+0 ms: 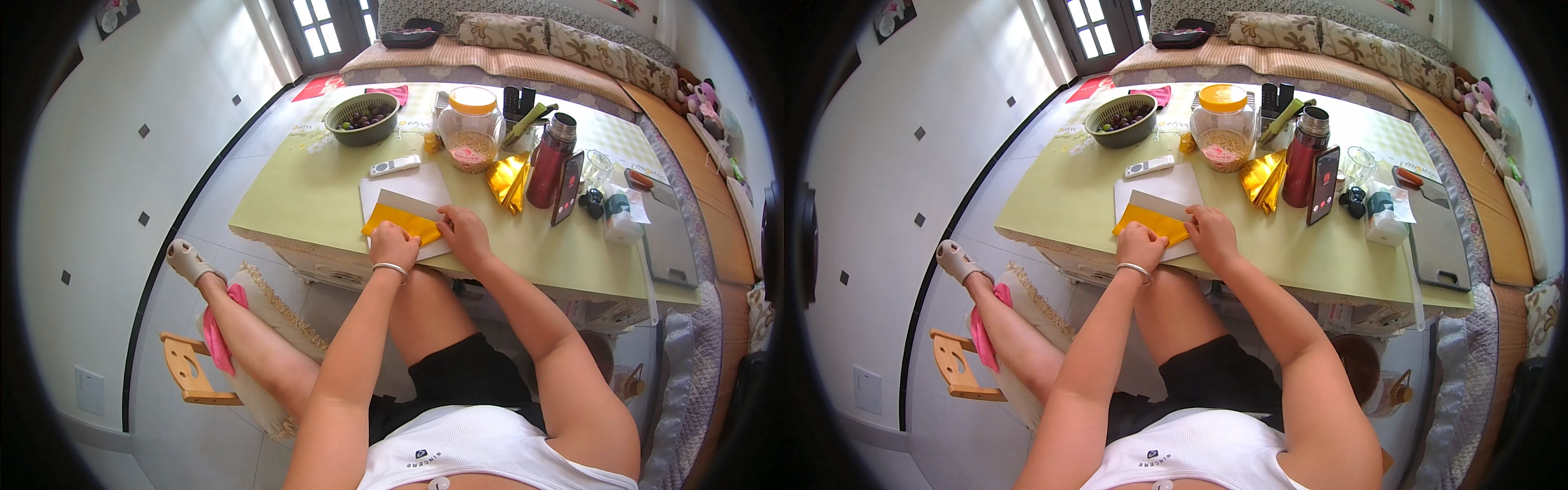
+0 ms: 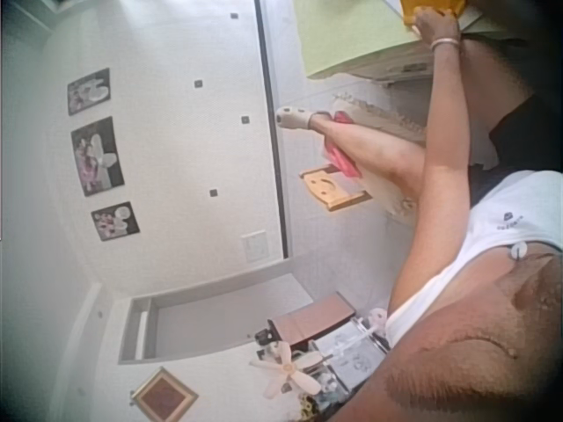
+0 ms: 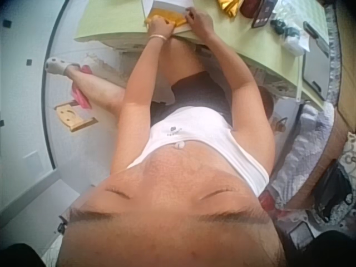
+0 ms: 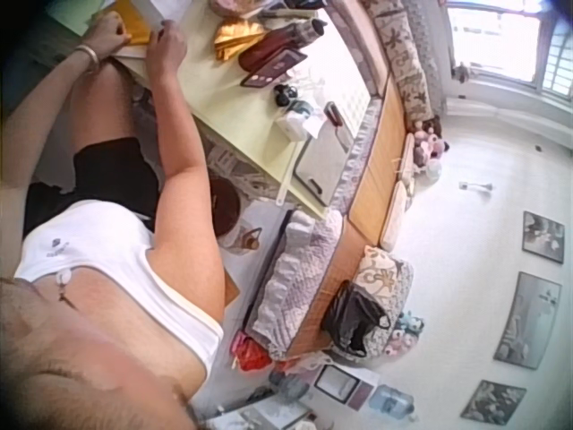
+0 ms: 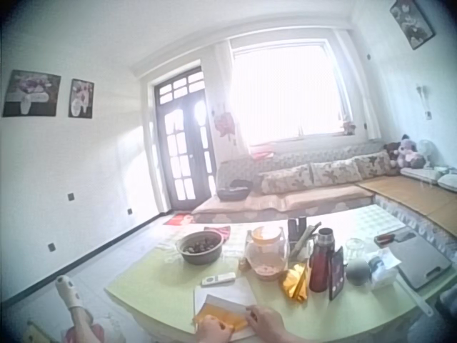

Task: The person sits on the floor and folds a sheet of yellow paper on a low table. They repeatedly fold the paper in half, press the creases, and unfold it to create a smaller folded shape.

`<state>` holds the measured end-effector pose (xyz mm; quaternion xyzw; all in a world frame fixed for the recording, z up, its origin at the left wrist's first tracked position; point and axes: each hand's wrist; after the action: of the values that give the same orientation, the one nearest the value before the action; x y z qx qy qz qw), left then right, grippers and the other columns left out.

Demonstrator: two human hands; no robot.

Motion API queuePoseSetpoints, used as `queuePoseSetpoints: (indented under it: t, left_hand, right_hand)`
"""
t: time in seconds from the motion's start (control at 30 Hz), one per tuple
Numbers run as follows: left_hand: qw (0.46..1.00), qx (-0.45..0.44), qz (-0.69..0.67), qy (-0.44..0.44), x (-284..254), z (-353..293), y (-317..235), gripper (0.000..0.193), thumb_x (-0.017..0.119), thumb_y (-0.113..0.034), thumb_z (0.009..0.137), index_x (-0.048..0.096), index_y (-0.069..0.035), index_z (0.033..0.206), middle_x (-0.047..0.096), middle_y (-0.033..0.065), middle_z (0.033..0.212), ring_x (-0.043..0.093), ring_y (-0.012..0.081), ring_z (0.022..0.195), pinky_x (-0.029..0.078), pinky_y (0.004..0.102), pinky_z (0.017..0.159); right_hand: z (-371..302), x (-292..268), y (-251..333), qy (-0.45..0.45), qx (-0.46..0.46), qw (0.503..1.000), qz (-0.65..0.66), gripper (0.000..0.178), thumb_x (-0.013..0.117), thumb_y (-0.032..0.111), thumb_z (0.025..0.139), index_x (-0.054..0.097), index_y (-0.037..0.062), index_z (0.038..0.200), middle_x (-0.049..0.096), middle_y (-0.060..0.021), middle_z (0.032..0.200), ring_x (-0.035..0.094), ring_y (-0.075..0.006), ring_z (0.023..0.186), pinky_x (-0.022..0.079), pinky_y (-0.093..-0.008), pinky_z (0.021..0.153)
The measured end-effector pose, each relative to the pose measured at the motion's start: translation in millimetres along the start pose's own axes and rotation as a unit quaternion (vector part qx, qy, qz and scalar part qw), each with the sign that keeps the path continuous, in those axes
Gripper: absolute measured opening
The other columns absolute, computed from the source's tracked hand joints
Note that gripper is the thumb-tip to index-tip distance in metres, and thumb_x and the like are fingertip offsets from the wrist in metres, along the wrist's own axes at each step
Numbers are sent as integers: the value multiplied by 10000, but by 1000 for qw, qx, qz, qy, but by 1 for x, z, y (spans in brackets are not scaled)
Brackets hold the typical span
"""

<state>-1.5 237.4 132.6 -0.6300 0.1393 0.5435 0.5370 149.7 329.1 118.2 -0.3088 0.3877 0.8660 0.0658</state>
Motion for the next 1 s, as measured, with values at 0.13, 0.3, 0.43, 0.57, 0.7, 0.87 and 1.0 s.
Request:
queuePoseSetpoints:
  t: [0.13, 0.3, 0.43, 0.57, 0.7, 0.87, 1.0]
  left_hand:
    - [1000, -16, 10, 18, -5, 1, -8, 228, 769, -289, 744, 732, -67, 715, 638, 134, 1018, 578, 316, 1032, 482, 408, 926]
    - [999, 21, 27, -25, -1, 1, -4, 241, 795, -273, 709, 728, -42, 690, 657, 161, 933, 627, 334, 932, 511, 420, 868]
    - [998, 40, 32, -47, 5, 5, 1, 245, 799, -270, 701, 738, -33, 688, 672, 179, 893, 653, 340, 876, 527, 424, 839]
    - [997, 25, 29, -60, 12, 9, 6, 236, 775, -270, 717, 747, -37, 693, 678, 177, 885, 656, 334, 878, 532, 423, 832]
    - [996, 40, 45, -63, 13, 9, 6, 238, 759, -274, 721, 748, -37, 695, 675, 177, 877, 658, 333, 869, 534, 427, 822]
    - [997, 32, 45, -61, 11, 6, 2, 257, 759, -294, 711, 746, -37, 696, 669, 177, 861, 655, 331, 865, 533, 422, 824]
    - [996, 53, 43, -59, 14, 10, 7, 262, 765, -294, 704, 728, -36, 680, 664, 175, 829, 653, 332, 861, 535, 417, 810]
  right_hand:
    - [0, 2, -1, -4, 12, 1000, -20, 229, 683, 110, 821, 664, 53, 1042, 679, -102, 870, 622, -297, 913, 498, -402, 813]
    - [-3, 1, 4, -25, -100, 989, -108, 312, 681, 144, 828, 633, 29, 1115, 659, -116, 1122, 588, -312, 1083, 441, -434, 957]
    - [-17, 3, 5, 97, -267, 942, -179, 546, 655, 281, 880, 532, -20, 1318, 471, -185, 1455, 392, -335, 1390, 256, -461, 1170]
    - [-33, -6, 20, 175, -233, 932, -214, 810, 524, 525, 938, 342, -58, 1471, 310, -234, 1552, 203, -331, 1490, 112, -446, 1226]
    - [-33, -2, 15, 196, -213, 933, -214, 821, 480, 559, 950, 347, -70, 1461, 305, -250, 1548, 209, -339, 1485, 122, -440, 1225]
    - [-36, 0, 17, 204, -181, 941, -200, 852, 448, 595, 949, 338, -79, 1460, 303, -255, 1547, 211, -353, 1482, 131, -428, 1223]
    - [-32, -1, 17, 226, -167, 941, -191, 885, 461, 624, 930, 338, -73, 1462, 298, -261, 1547, 222, -363, 1476, 134, -433, 1221]
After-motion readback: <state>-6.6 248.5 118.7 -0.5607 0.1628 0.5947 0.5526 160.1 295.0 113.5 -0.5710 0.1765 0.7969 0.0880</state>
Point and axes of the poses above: each hand's wrist, its own z-axis towards the middle knuckle, its own x-axis out of the palm, y = z × x
